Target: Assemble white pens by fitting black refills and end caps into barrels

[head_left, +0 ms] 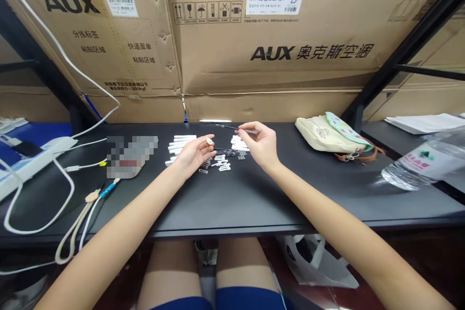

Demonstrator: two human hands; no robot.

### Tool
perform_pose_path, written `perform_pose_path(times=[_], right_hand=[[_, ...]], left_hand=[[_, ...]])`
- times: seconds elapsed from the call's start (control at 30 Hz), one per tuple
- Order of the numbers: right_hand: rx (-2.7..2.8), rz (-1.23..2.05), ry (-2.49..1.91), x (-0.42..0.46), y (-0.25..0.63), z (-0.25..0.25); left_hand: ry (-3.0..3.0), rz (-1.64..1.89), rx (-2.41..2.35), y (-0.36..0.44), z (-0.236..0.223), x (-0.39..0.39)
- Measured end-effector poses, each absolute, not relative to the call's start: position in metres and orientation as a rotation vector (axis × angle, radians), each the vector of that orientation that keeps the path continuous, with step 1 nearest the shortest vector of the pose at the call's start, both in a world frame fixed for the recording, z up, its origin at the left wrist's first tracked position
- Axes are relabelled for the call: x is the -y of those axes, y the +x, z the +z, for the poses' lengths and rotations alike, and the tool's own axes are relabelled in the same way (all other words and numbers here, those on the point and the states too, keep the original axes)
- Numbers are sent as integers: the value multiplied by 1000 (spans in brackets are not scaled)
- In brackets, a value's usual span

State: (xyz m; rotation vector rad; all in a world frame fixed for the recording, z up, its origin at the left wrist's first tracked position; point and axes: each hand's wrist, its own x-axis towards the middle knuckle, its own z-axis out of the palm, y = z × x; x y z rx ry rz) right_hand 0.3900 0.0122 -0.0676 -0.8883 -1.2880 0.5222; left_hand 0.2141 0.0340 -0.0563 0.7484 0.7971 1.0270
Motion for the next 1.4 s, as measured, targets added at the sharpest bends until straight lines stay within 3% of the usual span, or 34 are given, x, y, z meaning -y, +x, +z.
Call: perform_pose_path(times=[0.13, 0.87, 1.07, 1.27, 1.4], right_hand=[[1308, 513, -853, -5, 388, -63], [1917, -251, -615, 18, 369, -51], [2157, -312, -847, 16, 362, -40], [2099, -99, -789, 3, 365, -50], [2047, -123, -764, -1, 367, -59]], left_hand=[[724, 1073, -819, 213, -55, -34], [724, 1057, -825, 215, -59, -36], [744, 1103, -797, 214, -65, -41], [727, 1133, -802, 212, -64, -39], [748, 1141, -808, 212, -62, -37]])
